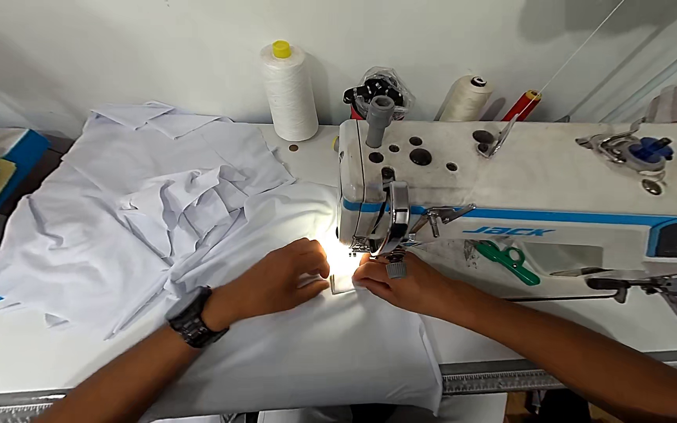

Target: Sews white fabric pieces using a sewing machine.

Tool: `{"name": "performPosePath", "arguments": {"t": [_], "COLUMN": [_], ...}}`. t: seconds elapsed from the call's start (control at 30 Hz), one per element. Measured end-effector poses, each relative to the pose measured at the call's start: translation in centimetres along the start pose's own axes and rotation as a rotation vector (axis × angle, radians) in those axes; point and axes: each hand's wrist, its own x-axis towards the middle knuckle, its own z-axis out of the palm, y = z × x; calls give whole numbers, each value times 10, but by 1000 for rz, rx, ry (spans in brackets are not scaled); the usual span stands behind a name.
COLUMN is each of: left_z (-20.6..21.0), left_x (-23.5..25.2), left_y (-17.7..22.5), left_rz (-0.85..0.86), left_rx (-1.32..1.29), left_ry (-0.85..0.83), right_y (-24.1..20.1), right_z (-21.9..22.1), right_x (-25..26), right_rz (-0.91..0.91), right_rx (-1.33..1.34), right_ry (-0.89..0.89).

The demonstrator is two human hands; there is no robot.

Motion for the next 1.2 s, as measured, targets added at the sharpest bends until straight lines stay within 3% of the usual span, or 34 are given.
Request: {"name": "performPosePath", "arguments": {"t": [0.07,0.17,0.33,0.5,0.63,0.73,0.83,0.93,1.07,1.2], "left_z": [-3,7,3,13,16,14,7,2,10,35], "left_x": [-6,-11,-2,2,-1,5,15,16,-6,-24], "left_y": [-11,-12,7,23,18,-3,-16,-1,40,42], "left_rz": [134,216,147,167,-45,-186,-130,-122,-12,1], "left_rx": [-46,70,108,66,222,346,342,318,269,287], "left_ry": [-55,23,209,291,192,36,31,64,116,142], "right_y": [1,1,1,-6,-11,-7,-11,-16,-16,-9], "right_z": [1,4,4,0,-1,1,0,-6,-8,-3], "right_x": [-1,-2,-5,1,3,-9,-13,-8,-3,-2], "right_rz": [13,-22,-117,-115,-46,57,182,249,240,137], "right_rx": [43,-2,-39,-136,-247,-308,-396,-437,-377,-267], "right_ry": [11,37,72,-76,-118,32,121,116,69,-34]}}
